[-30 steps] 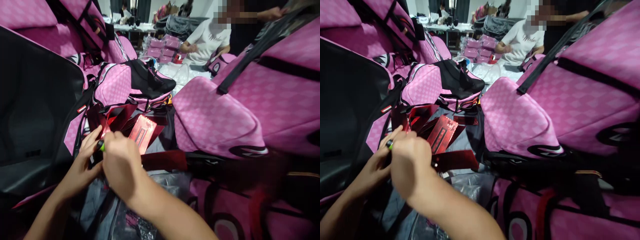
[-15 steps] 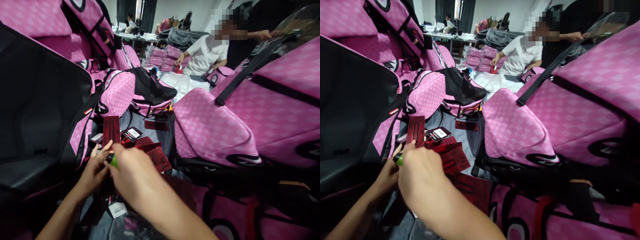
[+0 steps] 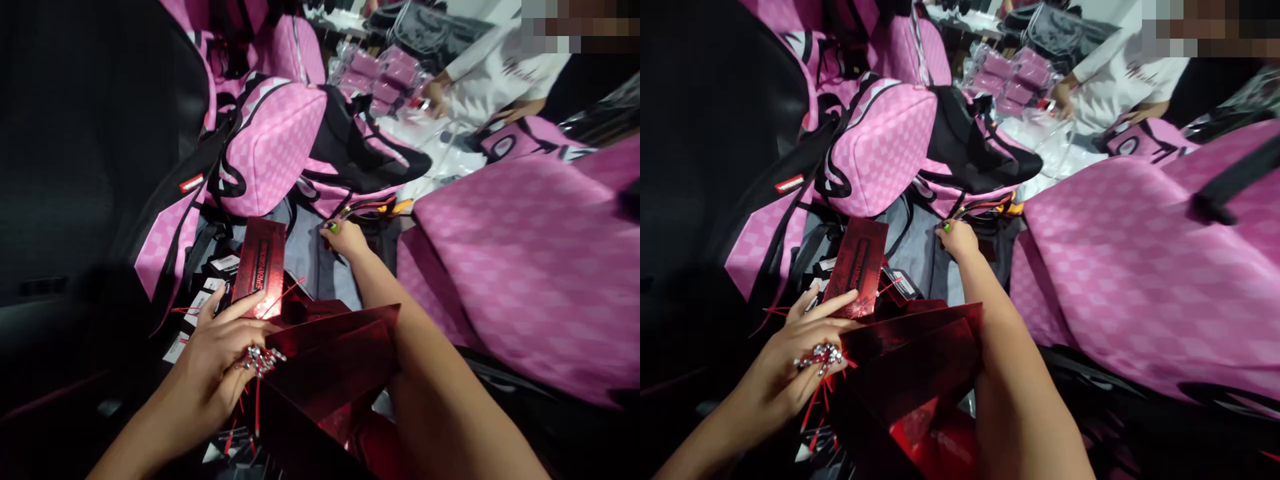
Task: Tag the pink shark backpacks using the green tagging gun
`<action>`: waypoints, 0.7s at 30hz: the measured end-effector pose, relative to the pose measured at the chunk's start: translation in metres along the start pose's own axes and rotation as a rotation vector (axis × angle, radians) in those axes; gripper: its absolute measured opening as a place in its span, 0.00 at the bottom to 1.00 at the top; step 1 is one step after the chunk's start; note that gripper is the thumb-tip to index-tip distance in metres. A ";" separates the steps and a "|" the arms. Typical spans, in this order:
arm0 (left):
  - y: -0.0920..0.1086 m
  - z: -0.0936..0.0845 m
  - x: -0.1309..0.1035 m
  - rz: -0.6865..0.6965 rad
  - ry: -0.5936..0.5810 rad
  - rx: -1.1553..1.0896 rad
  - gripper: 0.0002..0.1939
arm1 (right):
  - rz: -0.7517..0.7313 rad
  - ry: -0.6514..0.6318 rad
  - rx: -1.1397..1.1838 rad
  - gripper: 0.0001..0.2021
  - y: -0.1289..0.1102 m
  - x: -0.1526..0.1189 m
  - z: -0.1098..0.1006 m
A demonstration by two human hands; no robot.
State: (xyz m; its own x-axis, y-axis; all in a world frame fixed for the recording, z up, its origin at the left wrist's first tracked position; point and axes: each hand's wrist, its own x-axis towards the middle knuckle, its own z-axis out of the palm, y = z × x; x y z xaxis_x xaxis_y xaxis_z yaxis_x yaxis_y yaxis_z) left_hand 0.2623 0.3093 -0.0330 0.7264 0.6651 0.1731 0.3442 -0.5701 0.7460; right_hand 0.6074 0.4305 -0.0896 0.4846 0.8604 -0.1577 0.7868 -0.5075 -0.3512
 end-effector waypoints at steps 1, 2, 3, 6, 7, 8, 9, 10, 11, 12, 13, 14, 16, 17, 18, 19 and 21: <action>-0.001 0.000 -0.001 -0.005 0.002 -0.010 0.14 | 0.005 0.016 -0.048 0.18 -0.001 0.005 0.007; -0.002 0.000 -0.001 -0.013 0.005 -0.016 0.15 | 0.017 0.025 -0.091 0.19 -0.002 0.010 0.011; -0.003 0.001 -0.002 -0.019 0.008 -0.020 0.15 | 0.034 0.020 -0.126 0.19 -0.003 0.015 0.013; -0.007 0.004 -0.002 -0.024 0.009 -0.040 0.16 | 0.097 -0.053 -0.202 0.12 -0.003 0.031 0.012; -0.008 0.005 -0.001 -0.022 0.009 -0.046 0.17 | 0.115 -0.073 -0.220 0.09 -0.003 0.035 0.010; -0.009 0.006 -0.001 -0.017 0.011 -0.049 0.17 | 0.130 -0.083 -0.236 0.08 -0.004 0.038 0.009; -0.010 0.007 -0.001 -0.011 0.016 -0.050 0.17 | 0.143 -0.082 -0.245 0.08 -0.004 0.040 0.009; -0.010 0.007 -0.001 -0.005 0.022 -0.048 0.17 | 0.152 -0.079 -0.248 0.10 -0.004 0.041 0.008; -0.010 0.008 -0.001 0.004 0.029 -0.047 0.18 | 0.160 -0.079 -0.242 0.11 -0.004 0.041 0.009; -0.010 0.008 -0.001 0.012 0.037 -0.045 0.18 | 0.168 -0.087 -0.230 0.11 -0.004 0.041 0.009; -0.010 0.008 -0.001 0.019 0.045 -0.040 0.18 | 0.178 -0.102 -0.210 0.10 -0.003 0.040 0.009; -0.010 0.007 -0.001 0.027 0.054 -0.031 0.19 | 0.191 -0.122 -0.184 0.08 -0.001 0.038 0.009; -0.009 0.007 0.000 0.039 0.063 -0.015 0.20 | 0.223 -0.157 -0.121 0.06 0.003 0.034 0.009; -0.009 0.006 0.000 0.042 0.062 -0.007 0.20 | 0.239 -0.163 -0.087 0.07 0.005 0.031 0.008; -0.009 0.006 0.001 0.047 0.052 0.002 0.20 | 0.253 -0.158 -0.055 0.09 0.008 0.029 0.007; -0.010 0.005 0.001 0.051 0.038 0.011 0.20 | 0.265 -0.143 -0.026 0.10 0.010 0.027 0.007; -0.010 0.005 0.001 0.061 -0.002 0.034 0.19 | 0.277 -0.102 0.026 0.12 0.013 0.024 0.006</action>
State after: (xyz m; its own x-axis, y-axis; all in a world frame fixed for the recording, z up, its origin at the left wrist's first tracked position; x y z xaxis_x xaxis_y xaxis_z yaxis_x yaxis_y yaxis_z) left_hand 0.2625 0.3139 -0.0435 0.7480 0.6275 0.2161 0.3195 -0.6259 0.7115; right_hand 0.6272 0.4451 -0.1038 0.6377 0.6899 -0.3426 0.6192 -0.7237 -0.3048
